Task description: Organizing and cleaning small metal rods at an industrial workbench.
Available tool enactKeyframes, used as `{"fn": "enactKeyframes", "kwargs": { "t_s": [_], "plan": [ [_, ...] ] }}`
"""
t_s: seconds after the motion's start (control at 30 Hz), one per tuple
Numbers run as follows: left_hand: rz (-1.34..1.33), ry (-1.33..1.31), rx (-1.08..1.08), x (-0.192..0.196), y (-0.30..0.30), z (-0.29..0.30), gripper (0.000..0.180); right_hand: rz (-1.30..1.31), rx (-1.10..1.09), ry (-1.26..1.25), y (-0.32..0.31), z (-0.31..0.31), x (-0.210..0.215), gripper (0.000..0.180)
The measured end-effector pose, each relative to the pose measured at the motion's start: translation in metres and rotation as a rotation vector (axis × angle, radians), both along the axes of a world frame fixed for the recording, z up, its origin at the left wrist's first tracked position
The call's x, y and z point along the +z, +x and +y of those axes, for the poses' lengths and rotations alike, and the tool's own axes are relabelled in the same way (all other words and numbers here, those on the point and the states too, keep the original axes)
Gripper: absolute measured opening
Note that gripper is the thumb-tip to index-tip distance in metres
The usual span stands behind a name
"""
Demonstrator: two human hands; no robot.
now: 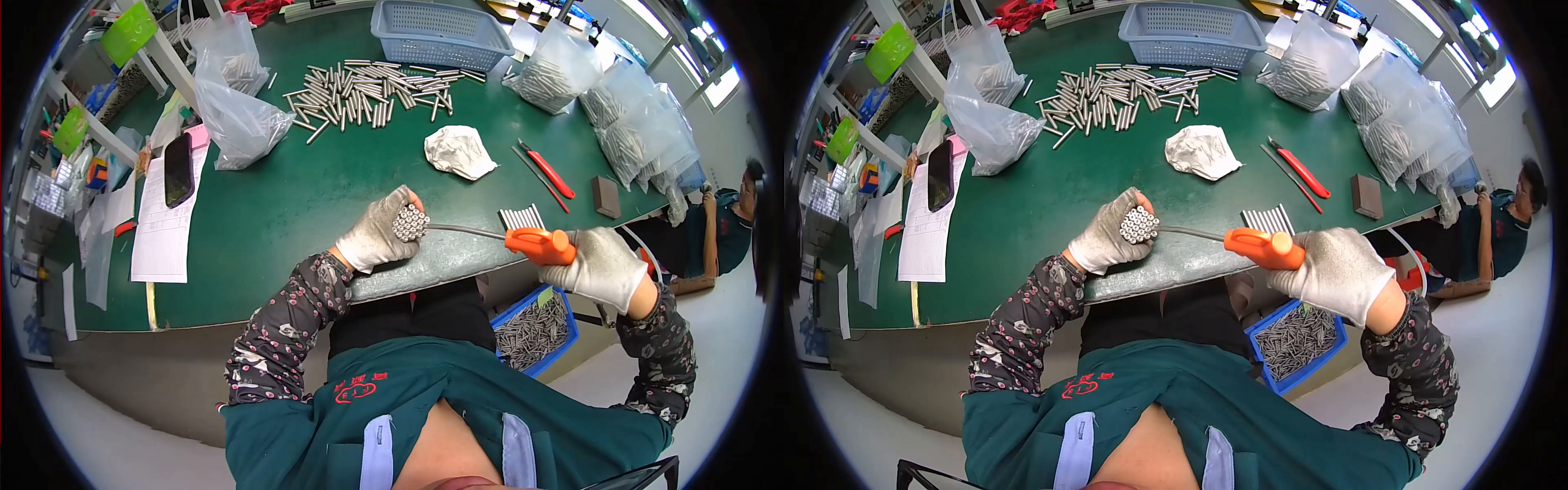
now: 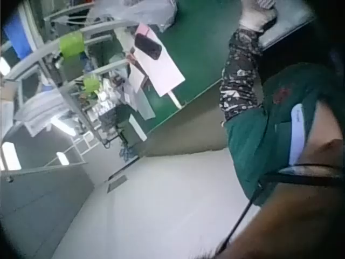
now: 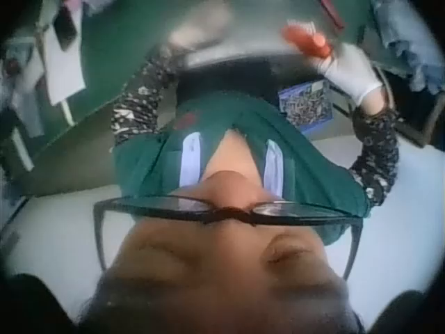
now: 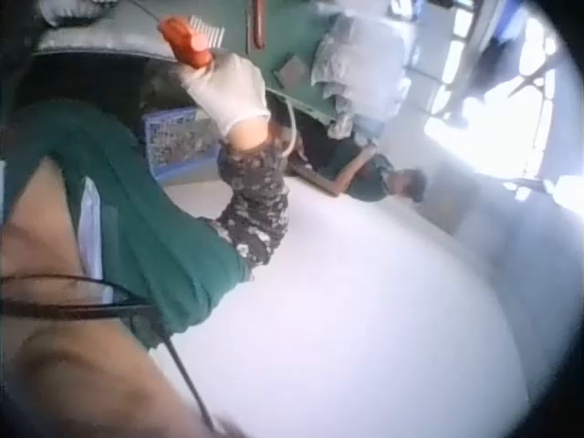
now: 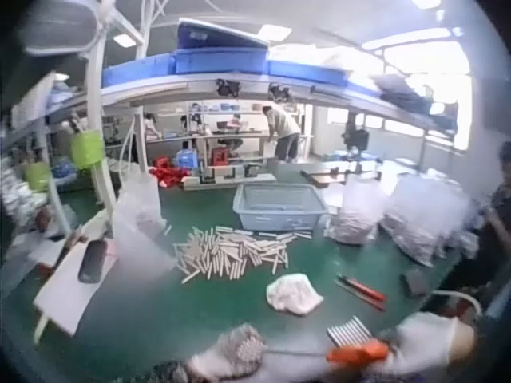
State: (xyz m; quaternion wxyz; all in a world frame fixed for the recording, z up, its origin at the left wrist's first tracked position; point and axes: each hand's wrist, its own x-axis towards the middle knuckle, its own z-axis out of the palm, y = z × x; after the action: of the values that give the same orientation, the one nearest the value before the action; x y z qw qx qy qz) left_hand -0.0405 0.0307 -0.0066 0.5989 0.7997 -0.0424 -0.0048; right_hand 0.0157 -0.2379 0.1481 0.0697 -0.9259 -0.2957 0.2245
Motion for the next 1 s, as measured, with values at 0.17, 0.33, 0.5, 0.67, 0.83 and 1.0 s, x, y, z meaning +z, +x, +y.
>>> {"fn": "enactKeyframes", "kwargs": {
  "t_s": [0.17,0.33,0.5,0.67,0.83,1.0],
  "plan": [
    [-0.068,0.071,0.015,0.002,0.000,-0.002,0.036,0.007,0.005,0.032,0.001,-0.003,-0.003,0.041],
    [-0.031,0.014,-0.002,-0.002,0.001,-0.001,0.035,-0.040,0.001,0.019,0.001,-0.009,-0.004,0.042],
    [-0.029,0.038,0.005,-0.002,0.000,0.000,0.035,-0.011,0.015,-0.006,-0.002,-0.004,-0.004,0.042],
    [-0.054,0.051,0.002,-0.005,-0.001,0.001,0.037,0.009,0.044,0.039,-0.003,-0.004,-0.010,0.043],
    [-0.026,0.016,0.001,-0.005,0.003,0.000,0.036,-0.013,0.028,0.053,0.004,0.001,-0.015,0.045],
    [-0.205,0.155,-0.036,-0.004,0.008,-0.002,0.037,0.228,-0.199,0.420,0.029,-0.016,-0.019,0.037]
  ]
}}
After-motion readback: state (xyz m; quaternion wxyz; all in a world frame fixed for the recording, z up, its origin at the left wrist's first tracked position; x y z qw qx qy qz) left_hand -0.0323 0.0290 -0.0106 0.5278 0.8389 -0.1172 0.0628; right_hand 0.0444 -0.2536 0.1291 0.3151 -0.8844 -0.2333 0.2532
